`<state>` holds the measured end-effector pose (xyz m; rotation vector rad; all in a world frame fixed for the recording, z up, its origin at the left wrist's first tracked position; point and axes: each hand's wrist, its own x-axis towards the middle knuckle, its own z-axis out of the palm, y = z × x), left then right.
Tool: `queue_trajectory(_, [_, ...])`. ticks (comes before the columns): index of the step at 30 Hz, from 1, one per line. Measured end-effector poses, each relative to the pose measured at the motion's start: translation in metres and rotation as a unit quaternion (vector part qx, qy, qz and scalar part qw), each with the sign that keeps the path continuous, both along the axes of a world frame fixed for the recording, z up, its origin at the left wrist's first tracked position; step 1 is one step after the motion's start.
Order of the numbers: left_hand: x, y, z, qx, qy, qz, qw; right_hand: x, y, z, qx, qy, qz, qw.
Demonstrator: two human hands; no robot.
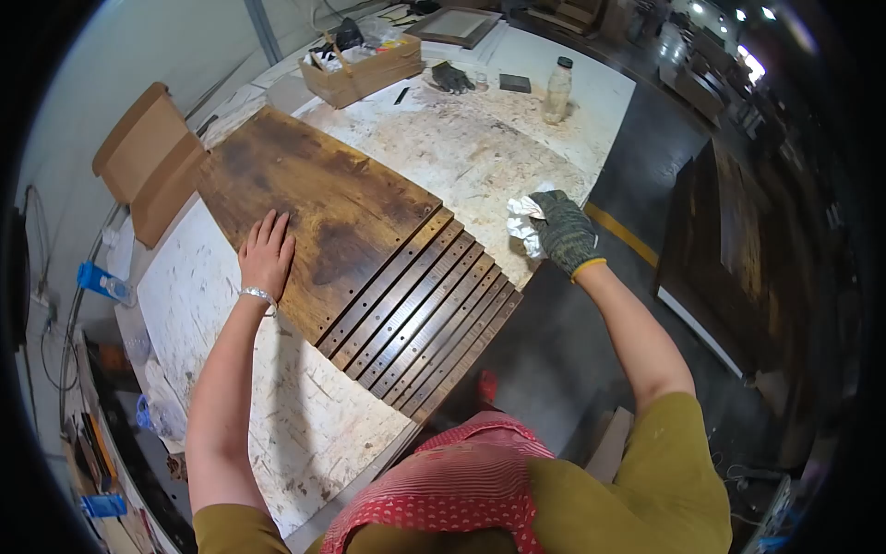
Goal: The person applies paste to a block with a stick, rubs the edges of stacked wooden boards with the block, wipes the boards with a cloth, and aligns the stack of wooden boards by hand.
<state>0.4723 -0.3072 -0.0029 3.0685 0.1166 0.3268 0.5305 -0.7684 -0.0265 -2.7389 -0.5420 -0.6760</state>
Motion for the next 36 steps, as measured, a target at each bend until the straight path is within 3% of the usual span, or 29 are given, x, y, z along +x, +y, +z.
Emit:
queue_trajectory(1, [-0.004,-0.001,-0.003,0.006,0.011,-0.002,1.0,-0.011,0.008,0.012,0.014,0.0,0.011,1.0])
queue_trajectory(3, [-0.004,0.0,-0.007,0.005,0.013,-0.002,1.0,-0.027,0.049,0.024,0.138,0.322,0.075,0.933])
queue_trajectory(4, [-0.003,0.001,-0.006,0.004,0.008,-0.003,1.0,-0.051,0.079,0.012,0.058,0.156,0.107,0.98])
queue_trajectory(5, [-0.003,0.0,-0.004,0.006,0.007,-0.004,1.0,-0.086,0.109,-0.002,-0.024,-0.017,0.134,0.99])
queue_trajectory(6, [-0.003,-0.002,-0.001,0.001,0.019,0.003,1.0,-0.12,0.135,0.014,0.009,0.041,0.154,0.987])
queue_trajectory(7, [-0.004,-0.004,0.0,-0.004,0.031,0.011,0.999,-0.136,0.155,-0.004,0.174,0.034,0.286,0.941])
queue_trajectory(9, [-0.004,-0.001,-0.004,0.002,0.031,0.003,1.0,-0.177,0.186,-0.012,0.083,0.165,0.412,0.892])
queue_trajectory(12, [0.0,-0.003,-0.002,0.006,0.024,0.003,1.0,-0.159,0.181,-0.026,0.177,0.126,0.444,0.869])
queue_trajectory(13, [-0.002,-0.002,-0.003,0.004,0.028,0.009,1.0,-0.145,0.153,-0.01,0.185,0.094,0.392,0.896])
queue_trajectory(14, [-0.004,0.0,-0.005,0.004,0.031,0.011,0.999,-0.114,0.123,-0.01,0.177,-0.025,0.313,0.933])
queue_trajectory(15, [-0.002,0.002,-0.007,0.001,0.02,0.003,1.0,-0.082,0.088,-0.029,0.177,0.057,0.228,0.956])
queue_trajectory(17, [-0.002,0.002,-0.008,-0.005,0.007,-0.003,1.0,-0.045,0.038,0.019,0.038,0.187,-0.002,0.982])
queue_trajectory(18, [-0.001,0.001,-0.006,-0.002,0.01,-0.001,1.0,-0.049,0.022,0.027,-0.006,0.054,-0.003,0.998])
queue_trajectory(19, [-0.001,0.001,-0.006,-0.002,0.016,0.005,1.0,-0.05,0.027,0.035,-0.011,0.053,0.004,0.999])
queue_trajectory(21, [-0.003,0.001,-0.009,0.013,0.018,0.0,1.0,-0.067,0.044,0.038,0.015,0.03,0.167,0.985])
queue_trajectory(22, [-0.002,0.0,-0.008,0.006,0.015,0.003,1.0,-0.077,0.067,0.01,0.031,-0.036,0.137,0.989])
queue_trajectory(23, [-0.002,-0.001,-0.006,0.0,0.01,0.006,1.0,-0.101,0.091,0.011,-0.054,-0.005,0.153,0.987])
queue_trajectory(24, [-0.001,-0.002,-0.004,0.0,0.008,0.006,1.0,-0.111,0.109,0.009,-0.026,0.051,0.132,0.99])
queue_trajectory(27, [-0.005,-0.002,-0.005,-0.002,0.021,0.007,1.0,-0.129,0.116,0.002,-0.036,-0.015,0.198,0.979])
queue_trajectory(29, [-0.003,-0.003,-0.003,-0.007,0.015,0.012,1.0,-0.108,0.098,-0.004,0.046,0.067,0.178,0.981])
queue_trajectory(30, [-0.002,-0.003,-0.003,-0.009,0.014,0.013,1.0,-0.098,0.088,0.0,-0.013,-0.009,0.152,0.988])
queue_trajectory(31, [-0.002,-0.002,-0.004,-0.012,0.014,0.011,1.0,-0.086,0.084,0.01,-0.051,0.108,0.113,0.986])
queue_trajectory(33, [-0.004,0.0,-0.004,-0.017,0.014,0.009,1.0,-0.106,0.099,0.016,-0.092,0.088,0.131,0.983])
queue_trajectory(35, [-0.004,-0.001,-0.004,-0.017,0.014,0.009,1.0,-0.154,0.137,-0.02,-0.09,0.11,0.163,0.976])
queue_trajectory(36, [-0.004,-0.002,-0.005,-0.021,0.013,0.005,1.0,-0.184,0.156,-0.017,0.015,0.114,0.31,0.944])
